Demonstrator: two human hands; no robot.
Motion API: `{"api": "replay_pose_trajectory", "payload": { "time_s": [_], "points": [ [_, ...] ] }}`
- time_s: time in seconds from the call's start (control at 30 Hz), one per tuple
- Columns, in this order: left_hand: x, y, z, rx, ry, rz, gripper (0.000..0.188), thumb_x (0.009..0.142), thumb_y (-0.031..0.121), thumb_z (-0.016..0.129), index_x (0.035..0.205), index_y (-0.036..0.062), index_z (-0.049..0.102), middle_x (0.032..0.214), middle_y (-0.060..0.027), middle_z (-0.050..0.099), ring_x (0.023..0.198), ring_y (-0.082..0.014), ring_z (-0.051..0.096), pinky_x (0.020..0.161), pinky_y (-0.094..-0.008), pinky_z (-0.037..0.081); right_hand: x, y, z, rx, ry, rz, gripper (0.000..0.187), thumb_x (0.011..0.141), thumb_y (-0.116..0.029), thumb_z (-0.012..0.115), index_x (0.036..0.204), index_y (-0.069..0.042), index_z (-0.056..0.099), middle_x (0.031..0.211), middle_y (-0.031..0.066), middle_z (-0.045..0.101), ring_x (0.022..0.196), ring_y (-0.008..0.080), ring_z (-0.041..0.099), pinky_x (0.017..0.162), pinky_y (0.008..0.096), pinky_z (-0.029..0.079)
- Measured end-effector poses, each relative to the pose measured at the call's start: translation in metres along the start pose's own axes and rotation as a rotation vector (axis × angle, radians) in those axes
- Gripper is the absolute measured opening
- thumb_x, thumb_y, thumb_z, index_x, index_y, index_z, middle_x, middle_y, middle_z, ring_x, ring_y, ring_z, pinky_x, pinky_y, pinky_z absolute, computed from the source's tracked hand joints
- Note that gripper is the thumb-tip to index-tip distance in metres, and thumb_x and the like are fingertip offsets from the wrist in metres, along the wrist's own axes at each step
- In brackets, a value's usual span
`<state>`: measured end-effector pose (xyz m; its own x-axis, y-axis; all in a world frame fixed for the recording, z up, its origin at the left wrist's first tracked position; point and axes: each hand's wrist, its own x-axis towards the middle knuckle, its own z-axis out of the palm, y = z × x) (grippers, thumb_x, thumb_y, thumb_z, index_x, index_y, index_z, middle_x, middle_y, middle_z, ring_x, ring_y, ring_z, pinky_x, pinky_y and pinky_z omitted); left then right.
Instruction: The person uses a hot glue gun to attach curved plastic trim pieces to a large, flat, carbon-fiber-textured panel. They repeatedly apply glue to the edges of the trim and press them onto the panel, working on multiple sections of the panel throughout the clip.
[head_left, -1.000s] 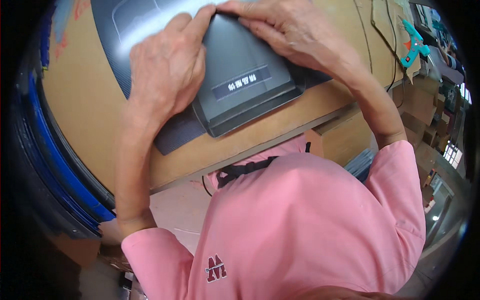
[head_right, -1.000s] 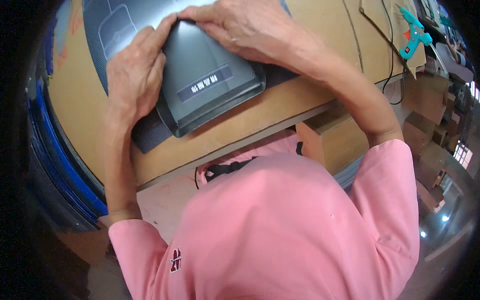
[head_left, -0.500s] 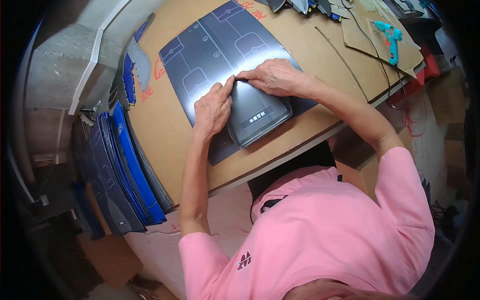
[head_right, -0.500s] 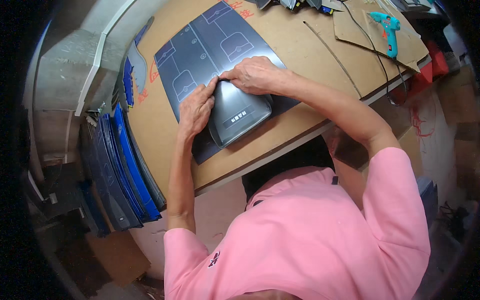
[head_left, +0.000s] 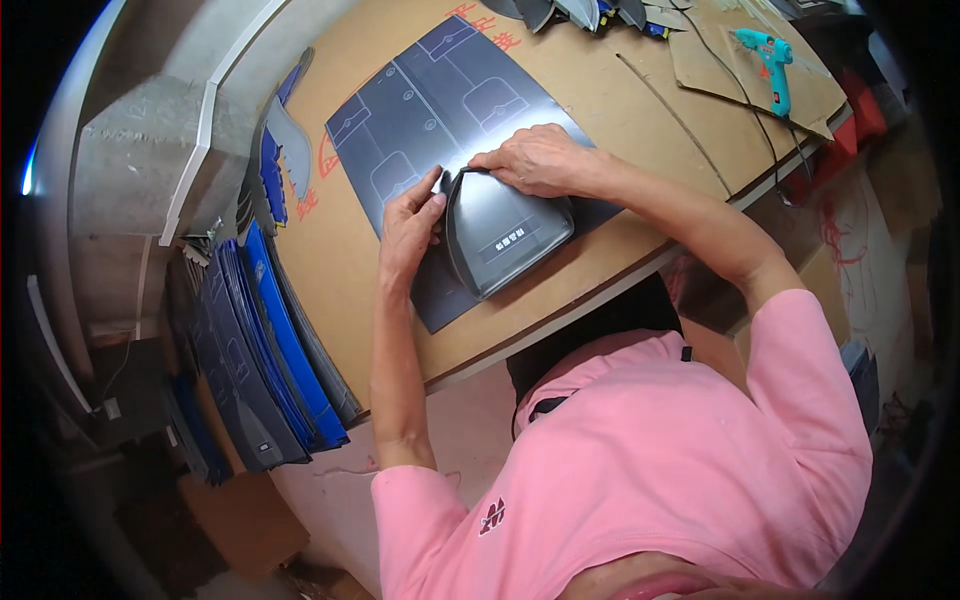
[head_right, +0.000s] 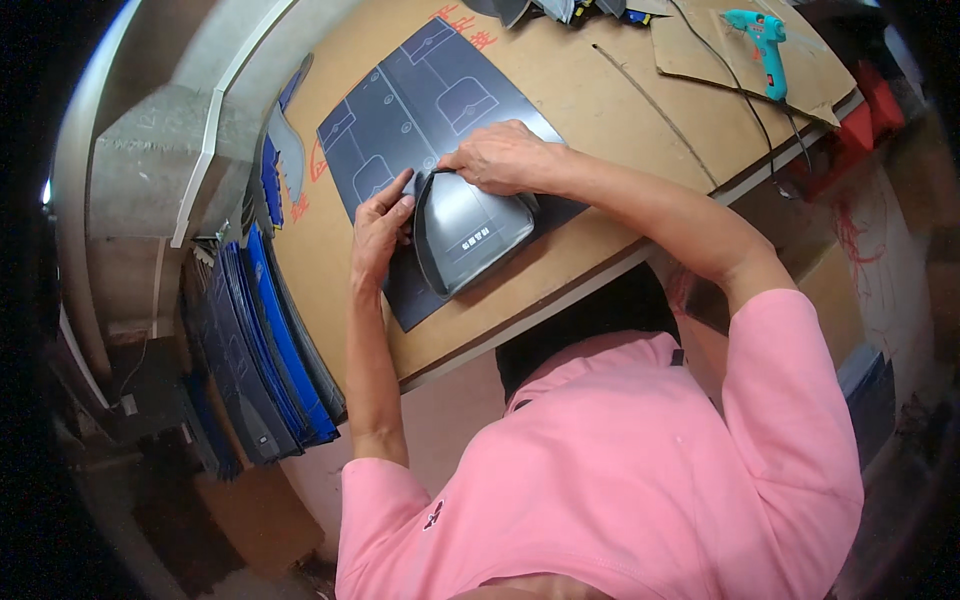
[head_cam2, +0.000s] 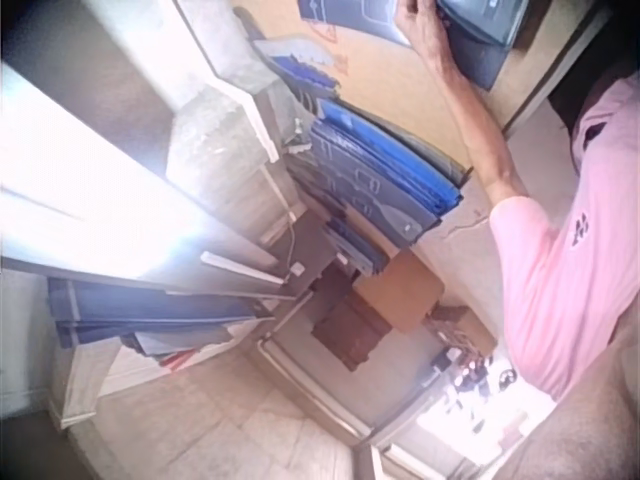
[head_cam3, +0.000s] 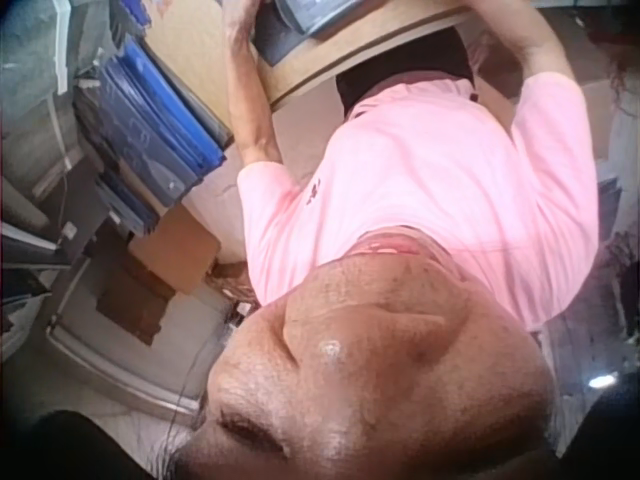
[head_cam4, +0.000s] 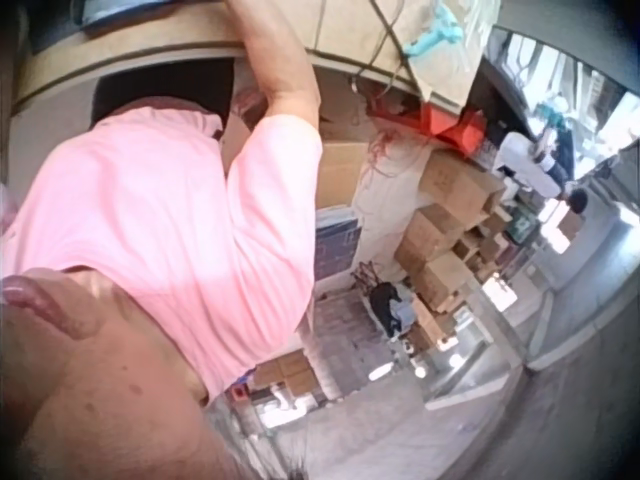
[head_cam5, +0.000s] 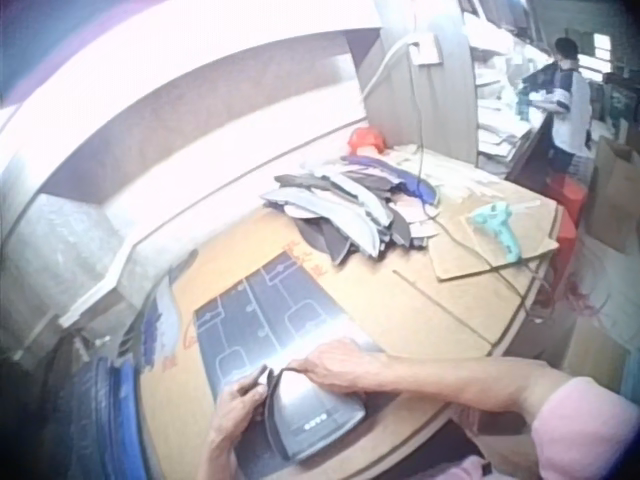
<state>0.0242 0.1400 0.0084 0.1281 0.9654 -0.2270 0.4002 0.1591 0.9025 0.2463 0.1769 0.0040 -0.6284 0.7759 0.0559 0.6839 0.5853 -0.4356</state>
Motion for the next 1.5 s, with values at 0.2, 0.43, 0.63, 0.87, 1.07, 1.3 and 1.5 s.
{"api": "replay_pose_trajectory", "payload": {
  "time_s": [0.2,0.43,0.63,0.87,1.07,1.3,1.5],
  "points": [
    [-0.001,-0.012,0.001,0.120,0.098,0.120,0.038,0.092,0.015,0.056,0.128,0.0055,0.056,0.071,0.0019,0.048,0.062,-0.0070,0.048,0.055,-0.0237,0.043,0.002,0.001,0.004,0.003,0.008,0.008,0.035,0.089,-0.017,0.048,0.121,-0.022,0.060,0.088,0.0117,0.068,0.080,0.0320,0.066,0.070,0.0439,0.052],
    [-0.001,-0.004,0.010,0.536,0.131,0.395,0.026,0.090,0.013,0.057,0.113,0.0057,0.066,0.070,-0.0087,0.048,0.063,-0.0189,0.051,0.062,-0.0330,0.042,-0.002,0.000,0.005,-0.007,0.010,0.006,0.030,0.089,-0.017,0.048,0.117,-0.019,0.061,0.082,0.0140,0.068,0.078,0.0321,0.066,0.067,0.0446,0.051],
    [0.002,-0.007,0.012,0.558,0.128,0.418,0.027,0.091,0.014,0.056,0.115,0.0076,0.065,0.072,-0.0110,0.047,0.064,-0.0205,0.052,0.062,-0.0332,0.043,-0.001,0.000,0.005,-0.028,0.005,-0.011,0.031,0.091,-0.023,0.049,0.120,-0.017,0.061,0.085,0.0152,0.067,0.079,0.0333,0.065,0.068,0.0444,0.050],
    [0.000,-0.008,-0.002,-0.194,0.298,0.226,0.029,0.093,0.017,0.058,0.114,-0.0036,0.063,0.100,-0.0099,0.063,0.067,-0.0091,0.055,0.053,-0.0216,0.043,-0.002,0.030,-0.003,0.304,0.285,0.065,0.040,0.091,-0.031,0.052,0.126,-0.013,0.057,0.101,0.0185,0.065,0.096,0.0334,0.061,0.084,0.0412,0.047],
    [-0.017,-0.088,-0.071,0.264,0.637,0.102,0.019,0.090,0.013,0.061,0.097,-0.0042,0.065,0.089,-0.0051,0.063,0.075,-0.0099,0.056,0.068,-0.0245,0.045,-0.019,0.047,-0.018,-0.019,0.326,0.383,0.046,0.088,-0.034,0.054,0.123,-0.005,0.056,0.103,0.0228,0.063,0.102,0.0387,0.059,0.089,0.0452,0.046],
    [-0.031,-0.048,-0.018,-0.174,0.649,0.198,0.025,0.088,0.018,0.064,0.097,-0.0049,0.066,0.089,-0.0080,0.063,0.086,-0.0149,0.055,0.080,-0.0277,0.043,-0.033,0.041,-0.012,0.259,0.256,0.494,0.052,0.088,-0.036,0.055,0.121,0.003,0.053,0.104,0.0268,0.061,0.107,0.0383,0.056,0.091,0.0432,0.044],
    [-0.072,-0.072,-0.038,0.895,0.639,0.711,0.034,0.097,0.019,0.049,0.115,-0.0075,0.059,0.114,-0.0174,0.060,0.099,-0.0259,0.059,0.085,-0.0339,0.047,-0.081,0.034,-0.012,0.469,0.417,0.615,0.047,0.079,-0.036,0.062,0.095,0.008,0.061,0.092,0.0285,0.062,0.092,0.0349,0.063,0.077,0.0425,0.048]
  ]
}}
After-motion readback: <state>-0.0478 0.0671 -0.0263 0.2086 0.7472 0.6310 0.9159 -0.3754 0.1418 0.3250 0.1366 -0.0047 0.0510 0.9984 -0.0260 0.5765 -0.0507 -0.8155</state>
